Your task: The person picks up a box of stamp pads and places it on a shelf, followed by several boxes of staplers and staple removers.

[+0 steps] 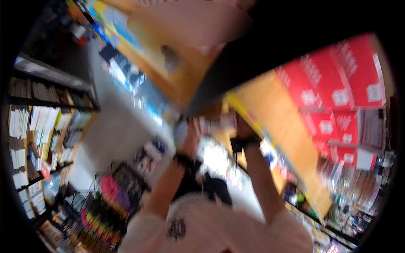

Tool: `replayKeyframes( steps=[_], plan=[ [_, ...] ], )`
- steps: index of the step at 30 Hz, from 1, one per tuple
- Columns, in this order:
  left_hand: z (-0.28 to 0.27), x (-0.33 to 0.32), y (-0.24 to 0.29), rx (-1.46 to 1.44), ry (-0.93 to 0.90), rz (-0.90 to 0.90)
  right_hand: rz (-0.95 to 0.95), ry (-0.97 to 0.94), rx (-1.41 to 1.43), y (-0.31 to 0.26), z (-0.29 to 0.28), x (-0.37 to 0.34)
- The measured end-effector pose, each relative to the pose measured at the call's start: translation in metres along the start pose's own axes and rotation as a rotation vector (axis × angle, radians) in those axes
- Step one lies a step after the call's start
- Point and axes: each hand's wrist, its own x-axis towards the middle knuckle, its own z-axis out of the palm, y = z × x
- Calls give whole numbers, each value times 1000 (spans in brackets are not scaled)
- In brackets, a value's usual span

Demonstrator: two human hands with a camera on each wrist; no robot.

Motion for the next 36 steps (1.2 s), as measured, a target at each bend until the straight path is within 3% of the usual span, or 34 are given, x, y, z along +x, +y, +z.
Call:
replayKeyframes(
  steps=[3, 5, 7, 9, 12, 15, 16, 17, 19, 20, 21, 31, 33, 36],
  plan=[
    [1, 8, -21, -478, -113, -259, -20, 34, 7, -7, 4, 12],
    [5, 1, -10, -442, 77, -365, -46, 41, 22, -8, 11, 12],
    [9, 0, -12, -412, -18, -235, -75, 43, 44, -5, 10, 5],
    [14, -3, -2, -460, -140, -234, -99, 41, 62, -4, 10, 3],
    [5, -1, -4, -357, -17, -377, -102, 25, 104, 9, 14, -2],
    [-4, -1, -4, -295, -129, -337, -108, -80, 192, 22, 12, -3],
    [-6, -3, -3, -230, -128, -332, -85, -163, 318, 33, -25, 16],
    [-5, -7, 1, -168, -124, -331, -133, -170, 268, 33, -23, 5],
    [-2, -19, 6, -80, -102, -309, -155, 36, 53, 32, -15, -6],
    [9, -34, 23, -53, -87, -288, -130, 169, 63, 20, 19, -24],
    [15, -43, 32, -27, -72, -265, -123, 186, 8, 16, 25, -29],
    [-3, -38, 24, 189, -194, -264, -311, 83, -583, 14, 48, -54],
    [7, -47, 40, 269, -238, -245, -310, 100, -712, 10, 65, -65],
    [21, -72, 68, 353, -265, -234, -405, 48, -873, 11, 46, -62]
  ],
)
